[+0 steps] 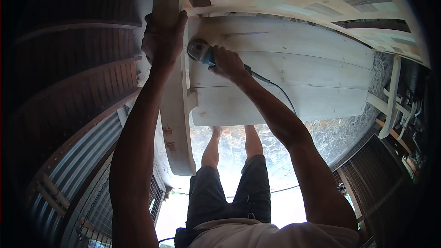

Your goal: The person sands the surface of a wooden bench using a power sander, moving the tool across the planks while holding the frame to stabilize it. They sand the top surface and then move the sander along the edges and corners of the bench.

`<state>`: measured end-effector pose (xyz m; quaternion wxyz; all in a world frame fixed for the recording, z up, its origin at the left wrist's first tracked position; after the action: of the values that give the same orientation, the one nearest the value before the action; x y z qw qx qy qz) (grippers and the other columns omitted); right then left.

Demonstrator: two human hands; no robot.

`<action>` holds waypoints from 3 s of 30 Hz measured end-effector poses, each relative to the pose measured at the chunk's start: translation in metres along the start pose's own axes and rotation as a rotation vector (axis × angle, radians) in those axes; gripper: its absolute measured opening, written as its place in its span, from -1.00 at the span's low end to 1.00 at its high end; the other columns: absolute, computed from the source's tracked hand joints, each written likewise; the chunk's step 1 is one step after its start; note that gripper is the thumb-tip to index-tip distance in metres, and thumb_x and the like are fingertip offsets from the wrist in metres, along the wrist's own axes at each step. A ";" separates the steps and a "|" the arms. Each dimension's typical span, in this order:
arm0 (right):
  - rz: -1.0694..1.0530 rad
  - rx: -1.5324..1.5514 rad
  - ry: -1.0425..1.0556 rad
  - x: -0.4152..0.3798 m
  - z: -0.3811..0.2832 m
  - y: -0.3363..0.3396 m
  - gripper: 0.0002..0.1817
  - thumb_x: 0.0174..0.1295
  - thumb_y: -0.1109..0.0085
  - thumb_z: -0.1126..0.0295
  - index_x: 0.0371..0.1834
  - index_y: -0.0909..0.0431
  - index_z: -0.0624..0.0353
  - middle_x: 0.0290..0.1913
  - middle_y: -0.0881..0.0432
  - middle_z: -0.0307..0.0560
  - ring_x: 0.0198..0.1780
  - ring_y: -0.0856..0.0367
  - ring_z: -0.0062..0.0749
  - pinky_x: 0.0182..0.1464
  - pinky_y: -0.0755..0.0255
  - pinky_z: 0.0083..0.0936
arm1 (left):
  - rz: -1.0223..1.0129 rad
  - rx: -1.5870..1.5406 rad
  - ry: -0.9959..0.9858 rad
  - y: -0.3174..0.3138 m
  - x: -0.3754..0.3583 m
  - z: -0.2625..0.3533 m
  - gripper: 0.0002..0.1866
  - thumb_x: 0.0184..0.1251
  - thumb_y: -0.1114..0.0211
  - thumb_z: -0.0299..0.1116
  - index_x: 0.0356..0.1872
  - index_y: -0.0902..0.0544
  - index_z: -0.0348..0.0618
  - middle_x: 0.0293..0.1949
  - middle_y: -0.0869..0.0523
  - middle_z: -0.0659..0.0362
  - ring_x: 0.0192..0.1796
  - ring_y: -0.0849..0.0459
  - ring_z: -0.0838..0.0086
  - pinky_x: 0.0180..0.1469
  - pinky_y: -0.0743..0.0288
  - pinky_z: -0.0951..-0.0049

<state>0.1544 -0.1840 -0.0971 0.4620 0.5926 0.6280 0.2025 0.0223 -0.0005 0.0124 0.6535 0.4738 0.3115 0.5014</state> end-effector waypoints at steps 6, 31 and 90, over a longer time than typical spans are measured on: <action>0.078 0.131 -0.147 0.013 -0.003 0.004 -0.29 0.18 -0.70 0.08 0.18 -0.50 0.28 -0.04 -0.77 0.23 -0.04 -0.89 0.18 0.04 -0.81 0.04 | -0.134 0.010 0.173 0.022 -0.004 0.026 -0.15 0.42 -0.44 0.41 0.41 -0.59 -0.10 0.17 -0.78 -0.33 0.20 -0.87 -0.22 0.31 -0.71 -0.10; 0.007 0.049 0.010 -0.015 -0.042 -0.041 -0.24 0.08 -0.80 0.09 0.16 -0.50 0.25 -0.01 -0.76 0.18 -0.01 -0.89 0.10 0.04 -0.83 -0.03 | -0.115 -0.049 0.257 0.027 -0.004 0.031 0.03 0.22 -0.45 0.56 0.30 -0.58 -0.27 0.05 -0.88 -0.27 0.16 -0.89 -0.21 0.30 -0.71 -0.09; 0.156 0.203 -0.438 -0.058 0.073 0.025 -0.30 0.13 -0.64 0.08 0.20 -0.50 0.19 0.07 -0.79 0.22 0.08 -0.85 0.29 0.18 -0.74 0.13 | -0.093 -0.055 0.217 0.030 -0.004 0.034 -0.01 0.27 -0.45 0.49 0.30 -0.55 -0.32 0.03 -0.88 -0.29 0.14 -0.88 -0.23 0.29 -0.70 -0.12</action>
<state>0.2207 -0.2538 -0.0936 0.5081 0.7126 0.4821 0.0402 0.0399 -0.0135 0.0517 0.6511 0.3839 0.3882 0.5274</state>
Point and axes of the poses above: each hand's wrist, its own x-axis towards the middle knuckle, its own y-axis out of the back of the hand, z = x × y, the point moved 1 cm from there along x, towards the middle knuckle
